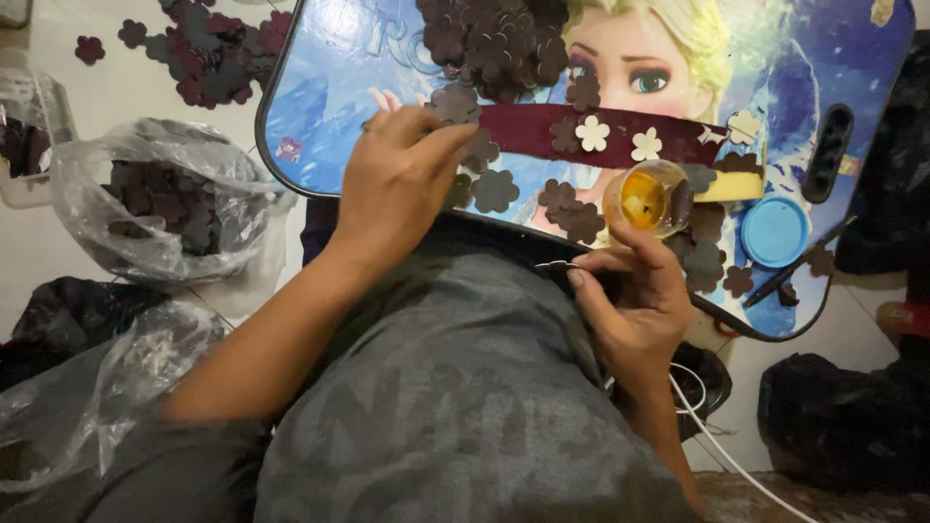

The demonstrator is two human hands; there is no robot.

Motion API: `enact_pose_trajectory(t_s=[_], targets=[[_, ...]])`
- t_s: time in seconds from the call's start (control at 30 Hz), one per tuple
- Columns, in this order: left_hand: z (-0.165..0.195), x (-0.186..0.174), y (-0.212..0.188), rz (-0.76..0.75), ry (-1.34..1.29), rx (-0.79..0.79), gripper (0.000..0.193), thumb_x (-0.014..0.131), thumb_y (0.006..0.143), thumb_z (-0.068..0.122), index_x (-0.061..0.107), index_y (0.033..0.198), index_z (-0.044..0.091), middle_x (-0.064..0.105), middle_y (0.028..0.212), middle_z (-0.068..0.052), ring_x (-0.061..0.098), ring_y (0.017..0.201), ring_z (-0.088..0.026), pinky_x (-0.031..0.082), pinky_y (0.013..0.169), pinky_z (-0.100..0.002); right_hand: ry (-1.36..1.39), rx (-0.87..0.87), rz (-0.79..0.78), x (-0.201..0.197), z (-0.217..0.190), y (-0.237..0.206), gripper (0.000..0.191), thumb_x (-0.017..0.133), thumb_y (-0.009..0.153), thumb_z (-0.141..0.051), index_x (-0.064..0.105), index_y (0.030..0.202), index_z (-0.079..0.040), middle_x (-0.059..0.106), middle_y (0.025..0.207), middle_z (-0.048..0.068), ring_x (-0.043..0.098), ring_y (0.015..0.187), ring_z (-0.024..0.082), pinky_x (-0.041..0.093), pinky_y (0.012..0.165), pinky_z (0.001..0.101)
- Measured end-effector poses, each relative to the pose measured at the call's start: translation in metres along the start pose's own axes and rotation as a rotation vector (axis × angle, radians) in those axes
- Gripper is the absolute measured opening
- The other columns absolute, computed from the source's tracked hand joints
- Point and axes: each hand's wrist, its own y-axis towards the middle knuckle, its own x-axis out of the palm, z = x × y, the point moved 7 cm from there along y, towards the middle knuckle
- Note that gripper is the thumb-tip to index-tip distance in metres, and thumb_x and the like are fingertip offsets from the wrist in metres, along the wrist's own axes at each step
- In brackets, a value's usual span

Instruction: The person sits on the floor in front of a small printed lap table, picks up dark flower-shaped fabric cutouts one at a time, dips or dabs them in a cup of glue, and presses them onto a maroon strap, building a row of flower decorations alongside white flower cutouts already attached.

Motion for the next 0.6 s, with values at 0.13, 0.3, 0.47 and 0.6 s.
enact_pose_trajectory(t_s=[0.13,0.3,0.47,0.6], targets=[[-0.005,0.025,0.021,-0.053,0.051,0.146,0.027,0.081,0.085,0.012,0.076,0.112,0.008,0.066,0.109,-0.007,0.058,0.1,-0.029,0.049,0.083,-0.041,0.012,0.064,-0.003,0.003,0.008,-0.001,0.058,0.075,0.089,0.013,0.053,0.142,0.001,0.07,0.107,0.011,0.069,0.105,0.016,0.054,0.098,0.0273],[-0.01,0.035,0.028,-0.111,0.054,0.134,0.012,0.082,0.083,0.016,0.073,0.091,0.014,0.066,0.105,-0.002,0.06,0.104,-0.027,0.05,0.085,-0.041,-0.031,0.071,-0.03,0.001,0.01,-0.002,0.058,0.075,0.089,0.012,0.053,0.142,0.001,0.071,0.106,0.011,0.07,0.105,0.016,0.054,0.098,0.0271],[-0.006,0.027,0.033,-0.12,-0.162,0.101,0.009,0.078,0.093,0.01,0.072,0.099,0.009,0.07,0.103,-0.004,0.063,0.096,-0.026,0.052,0.083,-0.04,0.007,0.084,-0.042,0.002,0.011,-0.002,0.058,0.074,0.09,0.011,0.052,0.143,0.0,0.071,0.105,0.01,0.069,0.104,0.015,0.055,0.096,0.0268],[-0.011,0.043,0.024,-0.215,-0.771,-0.356,0.011,0.068,0.104,0.012,0.066,0.113,0.006,0.075,0.11,0.0,0.073,0.102,-0.011,0.06,0.09,-0.028,0.143,0.185,0.002,0.001,0.01,-0.003,0.059,0.075,0.089,0.011,0.053,0.143,-0.001,0.071,0.103,0.009,0.067,0.1,0.013,0.054,0.091,0.025]])
